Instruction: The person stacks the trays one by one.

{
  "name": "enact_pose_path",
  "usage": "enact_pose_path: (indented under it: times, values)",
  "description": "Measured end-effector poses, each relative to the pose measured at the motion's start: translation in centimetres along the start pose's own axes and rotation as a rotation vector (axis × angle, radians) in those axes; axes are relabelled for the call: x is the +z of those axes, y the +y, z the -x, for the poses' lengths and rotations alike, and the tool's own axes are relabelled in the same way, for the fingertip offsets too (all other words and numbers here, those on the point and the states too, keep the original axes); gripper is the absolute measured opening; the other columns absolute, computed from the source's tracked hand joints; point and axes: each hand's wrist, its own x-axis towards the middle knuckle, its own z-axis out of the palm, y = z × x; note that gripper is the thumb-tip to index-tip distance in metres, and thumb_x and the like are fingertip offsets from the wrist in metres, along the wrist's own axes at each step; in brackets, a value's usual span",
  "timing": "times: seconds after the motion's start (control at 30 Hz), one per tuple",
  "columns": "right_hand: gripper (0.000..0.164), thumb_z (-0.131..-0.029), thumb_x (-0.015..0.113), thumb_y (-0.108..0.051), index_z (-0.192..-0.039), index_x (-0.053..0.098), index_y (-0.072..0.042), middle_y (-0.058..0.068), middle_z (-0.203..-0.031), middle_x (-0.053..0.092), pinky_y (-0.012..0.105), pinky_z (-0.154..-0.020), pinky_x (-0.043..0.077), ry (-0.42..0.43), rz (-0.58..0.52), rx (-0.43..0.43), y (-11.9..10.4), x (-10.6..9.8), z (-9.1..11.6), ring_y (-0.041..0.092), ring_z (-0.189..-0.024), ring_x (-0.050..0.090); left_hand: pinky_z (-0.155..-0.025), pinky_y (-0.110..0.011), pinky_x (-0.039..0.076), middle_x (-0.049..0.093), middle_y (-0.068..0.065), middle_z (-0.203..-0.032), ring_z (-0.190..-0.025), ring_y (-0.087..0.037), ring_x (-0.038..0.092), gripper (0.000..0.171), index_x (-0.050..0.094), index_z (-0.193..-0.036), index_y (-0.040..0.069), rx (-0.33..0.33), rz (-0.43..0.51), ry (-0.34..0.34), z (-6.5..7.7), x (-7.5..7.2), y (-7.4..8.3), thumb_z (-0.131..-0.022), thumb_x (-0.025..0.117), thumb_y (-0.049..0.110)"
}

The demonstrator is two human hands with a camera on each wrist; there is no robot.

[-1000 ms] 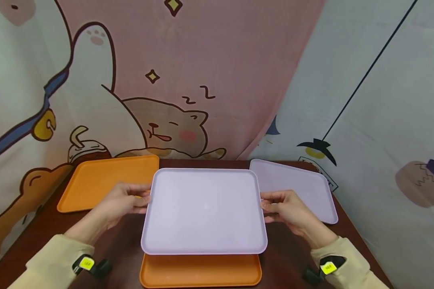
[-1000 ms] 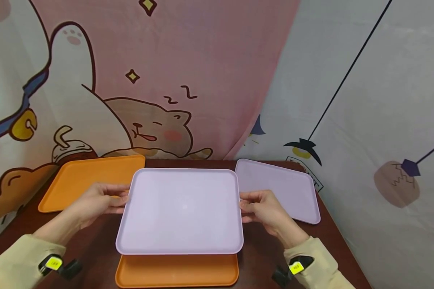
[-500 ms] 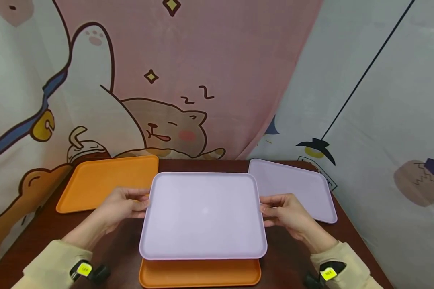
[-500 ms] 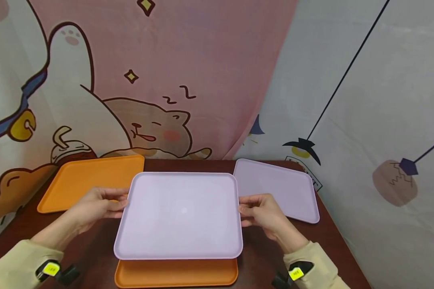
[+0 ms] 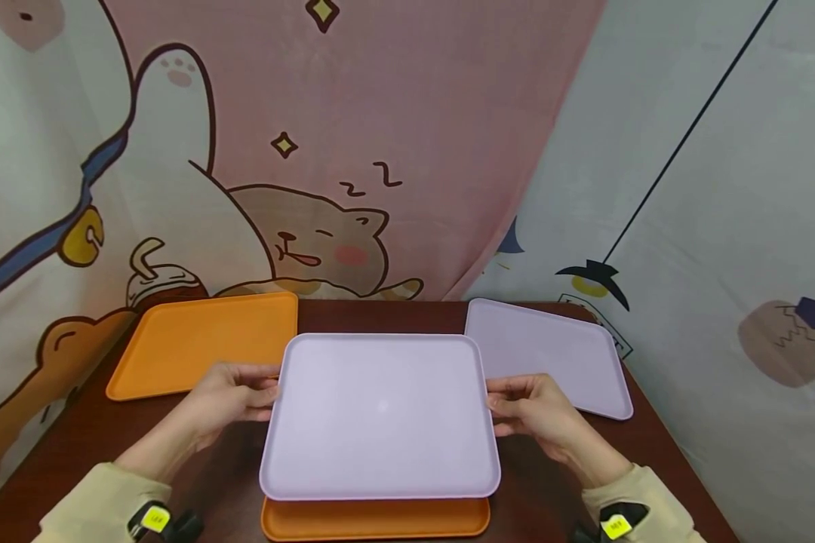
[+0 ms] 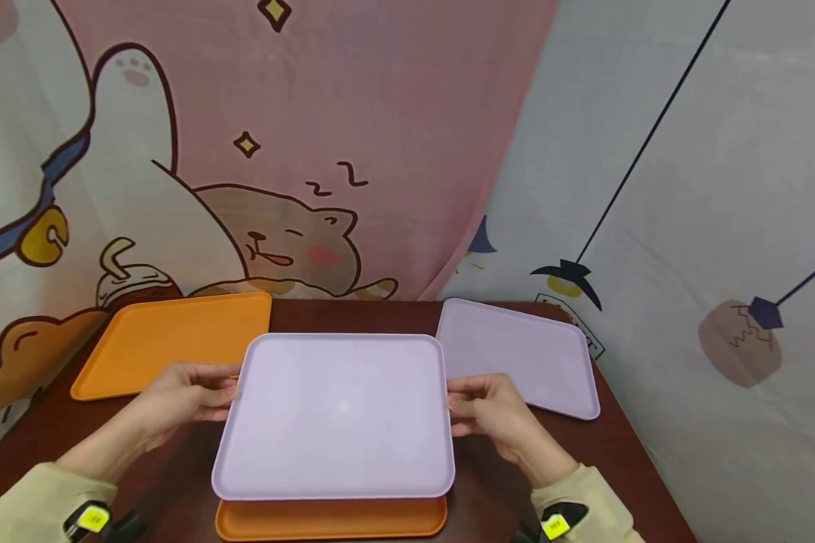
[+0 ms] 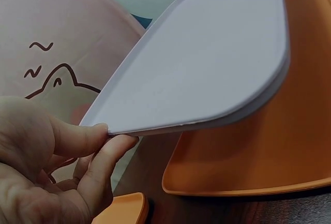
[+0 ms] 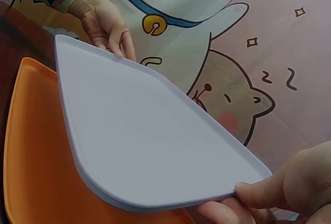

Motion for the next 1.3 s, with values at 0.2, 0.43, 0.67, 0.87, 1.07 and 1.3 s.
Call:
enact_pose_path:
  times: [0.2,0.43,0.67,0.87,1.07,1.3]
  values:
    - [0.037,-0.099,0.067,0.006,-0.132,0.060,0.021,0.014,-0.104,0.076,0.038,-0.071,0.065,-0.009,-0.007,0.000,0.4,0.0,0.0,0.020,-0.087,0.076,-0.078,-0.040,0.064,0.069,-0.016,-0.101,-0.089,-0.024,0.073,0.051,0.053,-0.145,-0.015,-0.004,-0.007,0.004,0.1,0.1,-0.4,-0.098,0.069,-0.005]
    - [0.038,-0.098,0.068,0.006,-0.132,0.061,0.020,0.012,-0.103,0.076,0.036,-0.068,0.064,-0.006,-0.008,0.007,0.8,-0.1,0.0,0.020,-0.086,0.075,-0.077,-0.040,0.064,0.069,-0.016,-0.101,-0.089,-0.023,0.072,0.051,0.050,-0.146,-0.017,-0.006,-0.001,-0.008,0.1,0.2,-0.8,-0.099,0.068,-0.004]
    - [0.038,-0.098,0.068,0.006,-0.132,0.061,0.020,0.012,-0.104,0.076,0.035,-0.068,0.064,0.001,-0.005,0.023,1.5,0.0,0.1,0.020,-0.086,0.075,-0.077,-0.040,0.064,0.072,-0.016,-0.105,-0.090,-0.023,0.073,0.051,0.050,-0.145,-0.018,-0.018,0.003,-0.008,0.0,0.3,-1.5,-0.099,0.068,-0.003]
    - [0.039,-0.098,0.068,0.006,-0.133,0.060,0.020,0.013,-0.106,0.076,0.035,-0.068,0.064,0.002,0.005,0.021,1.9,0.0,0.2,0.020,-0.087,0.075,-0.078,-0.042,0.064,0.071,-0.015,-0.103,-0.089,-0.024,0.072,0.050,0.052,-0.145,-0.017,-0.042,-0.013,-0.003,-0.2,0.2,-1.7,-0.100,0.068,-0.002]
    - [0.038,-0.098,0.068,0.006,-0.132,0.061,0.020,0.014,-0.105,0.077,0.034,-0.068,0.064,-0.005,0.000,0.021,2.2,0.1,0.3,0.020,-0.087,0.075,-0.079,-0.043,0.064,0.070,-0.016,-0.103,-0.089,-0.025,0.073,0.048,0.054,-0.144,-0.016,-0.077,-0.025,0.006,-0.2,0.2,-2.0,-0.101,0.068,-0.001]
    - [0.038,-0.097,0.068,0.006,-0.132,0.061,0.021,0.016,-0.106,0.076,0.034,-0.068,0.064,-0.009,0.002,0.021,2.5,0.2,0.4,0.020,-0.088,0.075,-0.078,-0.044,0.064,0.071,-0.015,-0.103,-0.089,-0.024,0.073,0.047,0.054,-0.144,-0.016,-0.070,-0.018,-0.004,-0.1,0.2,-2.4,-0.101,0.068,-0.002]
